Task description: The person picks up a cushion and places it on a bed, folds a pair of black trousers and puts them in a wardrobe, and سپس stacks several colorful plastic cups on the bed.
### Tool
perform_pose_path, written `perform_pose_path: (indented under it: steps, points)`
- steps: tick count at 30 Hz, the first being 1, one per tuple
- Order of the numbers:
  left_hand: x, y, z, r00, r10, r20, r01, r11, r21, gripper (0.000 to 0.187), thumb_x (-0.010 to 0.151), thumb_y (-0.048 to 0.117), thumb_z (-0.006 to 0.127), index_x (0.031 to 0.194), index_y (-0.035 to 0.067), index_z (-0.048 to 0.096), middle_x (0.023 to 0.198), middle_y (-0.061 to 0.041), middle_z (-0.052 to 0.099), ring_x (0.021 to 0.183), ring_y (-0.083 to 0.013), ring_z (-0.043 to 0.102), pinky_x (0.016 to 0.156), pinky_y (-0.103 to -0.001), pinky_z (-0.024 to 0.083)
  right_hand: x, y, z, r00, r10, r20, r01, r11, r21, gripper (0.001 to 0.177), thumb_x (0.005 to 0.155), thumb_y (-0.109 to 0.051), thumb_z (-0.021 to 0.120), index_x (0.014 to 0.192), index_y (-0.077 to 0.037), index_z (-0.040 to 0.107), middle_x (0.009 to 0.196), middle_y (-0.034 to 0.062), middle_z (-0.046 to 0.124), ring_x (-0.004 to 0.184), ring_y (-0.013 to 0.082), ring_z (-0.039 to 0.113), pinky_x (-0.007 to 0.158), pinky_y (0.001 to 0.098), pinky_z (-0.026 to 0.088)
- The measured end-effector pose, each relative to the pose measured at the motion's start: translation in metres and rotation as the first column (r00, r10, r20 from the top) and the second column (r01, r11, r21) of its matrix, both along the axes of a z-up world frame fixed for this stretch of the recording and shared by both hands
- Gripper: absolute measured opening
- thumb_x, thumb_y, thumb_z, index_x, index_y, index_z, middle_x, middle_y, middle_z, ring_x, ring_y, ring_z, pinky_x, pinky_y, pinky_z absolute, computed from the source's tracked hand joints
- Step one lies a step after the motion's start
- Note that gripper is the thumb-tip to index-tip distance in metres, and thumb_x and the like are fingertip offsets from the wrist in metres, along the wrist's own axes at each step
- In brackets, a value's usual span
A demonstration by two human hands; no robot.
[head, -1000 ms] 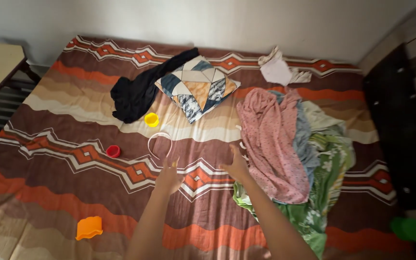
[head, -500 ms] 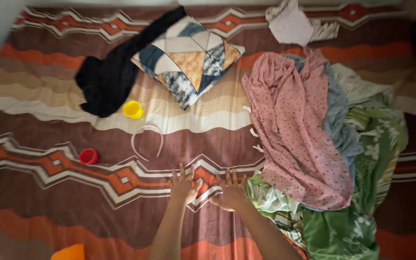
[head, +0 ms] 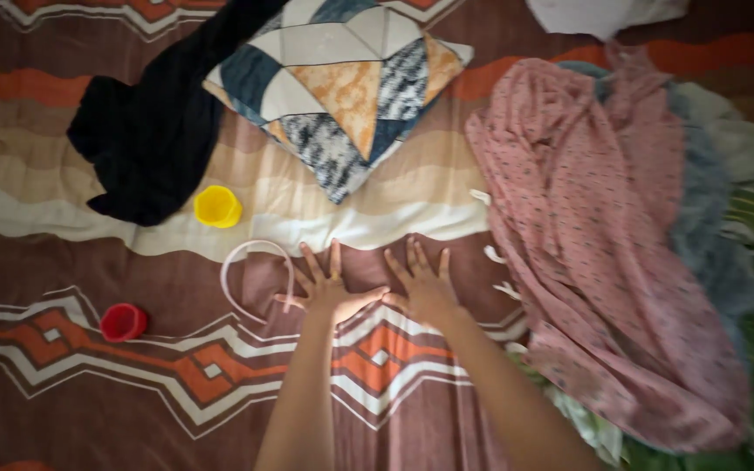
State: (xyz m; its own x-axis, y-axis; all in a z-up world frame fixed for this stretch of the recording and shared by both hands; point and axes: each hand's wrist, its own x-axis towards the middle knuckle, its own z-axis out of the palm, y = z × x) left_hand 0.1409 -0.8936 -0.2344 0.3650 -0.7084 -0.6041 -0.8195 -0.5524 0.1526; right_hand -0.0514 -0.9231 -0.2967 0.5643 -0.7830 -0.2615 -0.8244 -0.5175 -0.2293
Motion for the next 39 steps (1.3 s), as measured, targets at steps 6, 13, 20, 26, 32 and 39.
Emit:
perform_pose_path:
  steps: [6,13,20,26,32,39]
  points:
    - [0.009,-0.012,-0.027,0.997,0.045,-0.068,-0.042,0.998,0.044,0.120,0.070,0.095,0.044,0.162,0.044,-0.013,0.165,-0.010,-0.039,0.151,-0.0472,-0.031,0.106,-0.085,-0.013,0.031,-0.065,0.028,0.991,-0.091,0.095,0.074,0.982,0.172,0.145,0.059,-0.065,0.085,0.158,-0.015,-0.009,0.170,0.0216,-0.002,0.158,0.0329,0.002,0.111,0.0753,-0.005]
    - [0.013,-0.013,-0.038,0.994,0.043,-0.104,-0.033,0.995,0.099,0.119,0.071,0.096,0.039,0.162,0.041,-0.013,0.164,-0.013,-0.042,0.148,-0.0475,-0.038,0.104,-0.085,-0.016,0.122,-0.167,0.001,0.561,-0.625,0.543,0.428,0.780,0.456,0.127,0.084,-0.076,0.068,0.158,0.008,0.008,0.156,0.0327,0.037,0.151,0.0439,0.031,0.124,0.0600,-0.001]
    - [0.016,-0.018,-0.043,0.995,0.028,-0.093,-0.015,0.990,0.137,0.119,0.071,0.097,0.036,0.162,0.041,-0.017,0.162,-0.015,-0.044,0.146,-0.0492,-0.039,0.103,-0.085,-0.017,0.148,-0.179,-0.025,0.399,-0.816,0.419,0.720,0.562,0.407,0.074,0.091,-0.057,0.052,0.142,-0.004,0.050,0.131,0.0309,0.061,0.132,0.0471,0.053,0.122,0.0666,-0.004]
    - [0.014,-0.018,-0.051,0.993,0.041,-0.111,-0.025,0.990,0.136,0.118,0.073,0.096,0.038,0.162,0.039,-0.015,0.162,-0.016,-0.044,0.147,-0.0492,-0.039,0.103,-0.085,-0.016,0.107,-0.097,-0.040,0.412,-0.550,0.726,0.746,0.661,0.078,0.040,0.098,-0.037,0.064,0.099,0.003,0.064,0.104,0.0354,0.063,0.103,0.0542,0.057,0.095,0.0571,0.042]
    - [0.020,-0.013,-0.098,0.993,-0.108,0.053,0.103,0.990,0.100,0.132,0.071,0.079,0.066,0.167,0.024,-0.004,0.161,-0.019,-0.042,0.144,-0.0506,-0.039,0.094,-0.088,-0.013,0.104,0.021,-0.047,0.532,-0.348,0.772,0.697,0.697,-0.166,0.032,0.102,-0.027,0.062,0.099,0.005,0.065,0.101,0.0316,0.066,0.108,0.0493,0.054,0.104,0.0551,0.039]
    - [0.023,-0.010,-0.090,0.992,-0.015,-0.128,0.007,0.998,-0.069,0.131,0.070,0.075,0.072,0.166,0.016,0.006,0.162,-0.012,-0.040,0.146,-0.0455,-0.042,0.095,-0.088,-0.020,0.105,0.021,-0.090,0.591,-0.432,0.681,0.751,0.602,-0.271,0.047,0.101,-0.033,0.061,0.074,0.005,0.065,0.087,0.0289,0.068,0.111,0.0447,0.055,0.104,0.0483,0.038]
